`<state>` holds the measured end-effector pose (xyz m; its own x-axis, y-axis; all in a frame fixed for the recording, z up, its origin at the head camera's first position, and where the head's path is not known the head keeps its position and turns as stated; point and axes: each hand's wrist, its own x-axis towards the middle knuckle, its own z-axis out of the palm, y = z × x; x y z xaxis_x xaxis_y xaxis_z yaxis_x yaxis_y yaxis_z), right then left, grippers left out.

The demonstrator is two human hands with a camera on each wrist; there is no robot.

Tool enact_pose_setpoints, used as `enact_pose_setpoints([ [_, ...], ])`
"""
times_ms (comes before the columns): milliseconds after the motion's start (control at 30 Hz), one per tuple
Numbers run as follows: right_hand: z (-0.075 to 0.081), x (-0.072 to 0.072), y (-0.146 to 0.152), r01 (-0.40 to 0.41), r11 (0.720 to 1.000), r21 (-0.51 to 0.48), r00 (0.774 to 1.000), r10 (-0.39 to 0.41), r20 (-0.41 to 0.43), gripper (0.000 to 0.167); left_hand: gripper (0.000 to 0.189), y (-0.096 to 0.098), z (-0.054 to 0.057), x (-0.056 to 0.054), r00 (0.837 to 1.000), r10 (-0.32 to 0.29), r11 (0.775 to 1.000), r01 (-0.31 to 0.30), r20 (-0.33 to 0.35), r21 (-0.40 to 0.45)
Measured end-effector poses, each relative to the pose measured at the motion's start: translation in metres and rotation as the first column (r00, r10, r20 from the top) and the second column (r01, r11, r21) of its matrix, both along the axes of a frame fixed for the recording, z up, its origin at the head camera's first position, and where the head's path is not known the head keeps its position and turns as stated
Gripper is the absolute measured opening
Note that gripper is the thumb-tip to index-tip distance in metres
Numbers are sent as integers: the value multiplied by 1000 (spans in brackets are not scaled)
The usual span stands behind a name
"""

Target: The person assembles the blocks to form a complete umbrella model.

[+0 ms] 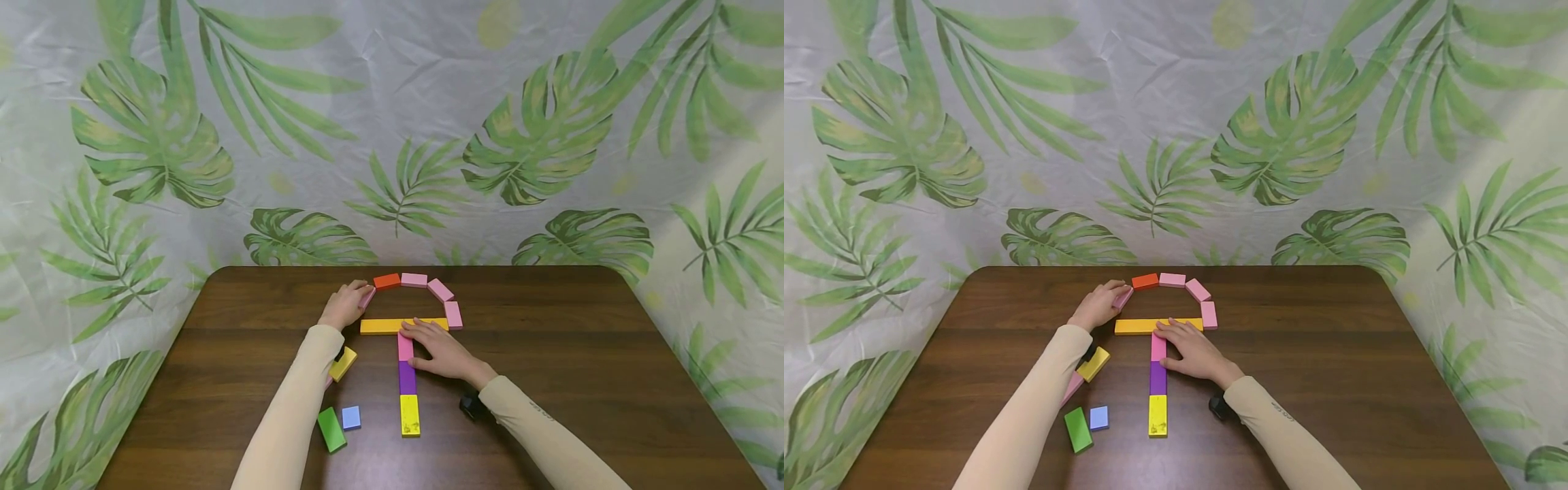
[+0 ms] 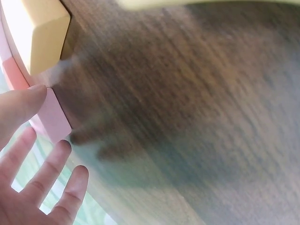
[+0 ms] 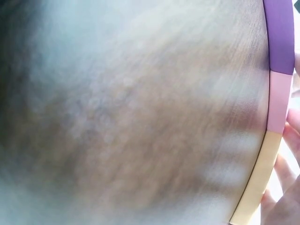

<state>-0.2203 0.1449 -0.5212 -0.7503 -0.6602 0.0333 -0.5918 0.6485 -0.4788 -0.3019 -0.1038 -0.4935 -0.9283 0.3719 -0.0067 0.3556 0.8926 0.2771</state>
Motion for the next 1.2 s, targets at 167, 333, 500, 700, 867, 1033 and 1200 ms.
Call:
enact_pose_setpoints([
  [167, 1, 0, 0, -2, 1000, -3, 1000, 2, 0, 64, 50, 0, 1, -1, 1000, 9, 1000, -9, 9, 1],
  [333, 1, 0, 0, -4, 1000, -2, 1000, 4, -2, 63, 50, 0, 1, -1, 1000, 10, 1000, -10, 11, -4],
  [500, 1, -1, -1, 1, 1000, 10, 1000, -1, 3, 64, 50, 0, 1, -1, 1000, 11, 1000, -11, 18, -14],
  [700, 1, -1, -1, 5, 1000, 13, 1000, -6, 10, 64, 51, -1, 3, 0, 1000, 1, 1000, 0, 24, -22],
  [867, 1, 0, -2, 4, 1000, 10, 1000, -4, 5, 63, 52, -2, 1, -2, 1000, -2, 1000, 3, 23, -28],
  [1033, 0, -1, -2, 5, 1000, 17, 1000, -5, 5, 64, 54, -6, 0, -1, 999, -14, 1000, 14, 35, 4],
  [1200, 2, 0, -2, 1, 1000, -1, 1000, -1, 9, 64, 54, -17, 4, 6, 999, -48, 996, 47, 2, 79],
])
